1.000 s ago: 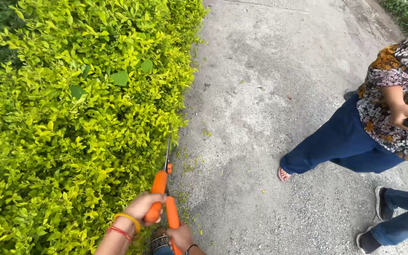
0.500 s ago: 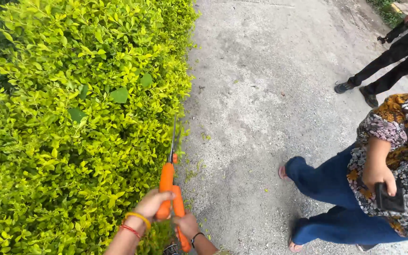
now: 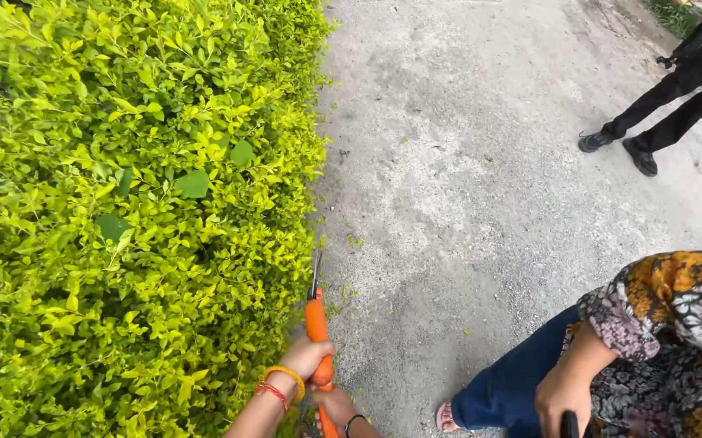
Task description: The person trims a long yellow-green hedge with manual hedge shears, making repeated cutting strokes along the hedge face and moving step by step down the row to trim new sections, including a section near flowering plants.
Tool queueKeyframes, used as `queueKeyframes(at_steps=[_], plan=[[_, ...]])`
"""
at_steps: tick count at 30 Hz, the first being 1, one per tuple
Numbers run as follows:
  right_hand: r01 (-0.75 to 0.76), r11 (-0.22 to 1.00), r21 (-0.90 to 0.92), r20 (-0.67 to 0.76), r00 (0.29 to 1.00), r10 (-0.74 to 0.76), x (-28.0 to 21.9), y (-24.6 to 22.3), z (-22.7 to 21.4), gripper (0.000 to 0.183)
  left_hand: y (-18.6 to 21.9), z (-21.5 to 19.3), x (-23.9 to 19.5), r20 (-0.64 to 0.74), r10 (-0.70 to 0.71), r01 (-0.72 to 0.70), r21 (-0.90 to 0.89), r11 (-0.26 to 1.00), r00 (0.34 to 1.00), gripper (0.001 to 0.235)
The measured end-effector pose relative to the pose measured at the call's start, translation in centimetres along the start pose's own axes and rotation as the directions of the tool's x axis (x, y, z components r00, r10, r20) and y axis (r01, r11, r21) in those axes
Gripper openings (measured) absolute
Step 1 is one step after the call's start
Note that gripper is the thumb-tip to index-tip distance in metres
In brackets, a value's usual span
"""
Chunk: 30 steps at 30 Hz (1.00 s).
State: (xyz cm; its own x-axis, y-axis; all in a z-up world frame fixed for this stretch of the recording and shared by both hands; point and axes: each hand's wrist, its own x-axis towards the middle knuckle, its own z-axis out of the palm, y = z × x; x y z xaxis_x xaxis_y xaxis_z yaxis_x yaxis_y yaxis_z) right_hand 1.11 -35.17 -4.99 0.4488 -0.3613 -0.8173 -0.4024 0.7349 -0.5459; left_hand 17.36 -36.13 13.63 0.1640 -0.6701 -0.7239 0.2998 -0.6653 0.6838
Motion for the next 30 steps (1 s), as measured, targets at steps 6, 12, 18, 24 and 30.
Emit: queueKeyframes(at_steps=[6, 12, 18, 24, 30], plan=[[0.020, 0.982, 0.187, 0.372, 0.924, -0.090, 15.9, 2.5, -2.4, 0.023, -0.3, 0.2, 6.6, -0.233, 0.142, -0.036, 0.408, 0.912, 0.962, 0.041], [0.081, 0.933, 0.350, 0.268, 0.946, -0.183, 8.9, -0.1, -1.1, 0.030, -5.8, -0.2, 8.6, -0.303, 0.240, -0.073, 0.473, 0.878, 0.922, 0.059], [0.003, 0.988, -0.155, -0.107, 0.994, -0.020, 1.3, -1.6, -0.5, 0.028, 3.5, -3.0, 3.5, -0.025, -0.198, 0.189, -0.196, 0.962, 0.980, 0.053], [-0.049, 0.932, 0.360, 0.158, 0.987, -0.009, 13.2, 0.0, -3.2, 0.042, -7.5, 0.6, 8.4, -0.295, 0.099, -0.078, 0.084, 0.993, 0.950, 0.043], [-0.132, 0.719, 0.683, 0.106, 0.991, 0.081, 7.5, -2.2, 1.5, 0.041, -7.3, -0.4, 7.0, -0.272, 0.205, -0.116, 0.313, 0.943, 0.940, 0.046]])
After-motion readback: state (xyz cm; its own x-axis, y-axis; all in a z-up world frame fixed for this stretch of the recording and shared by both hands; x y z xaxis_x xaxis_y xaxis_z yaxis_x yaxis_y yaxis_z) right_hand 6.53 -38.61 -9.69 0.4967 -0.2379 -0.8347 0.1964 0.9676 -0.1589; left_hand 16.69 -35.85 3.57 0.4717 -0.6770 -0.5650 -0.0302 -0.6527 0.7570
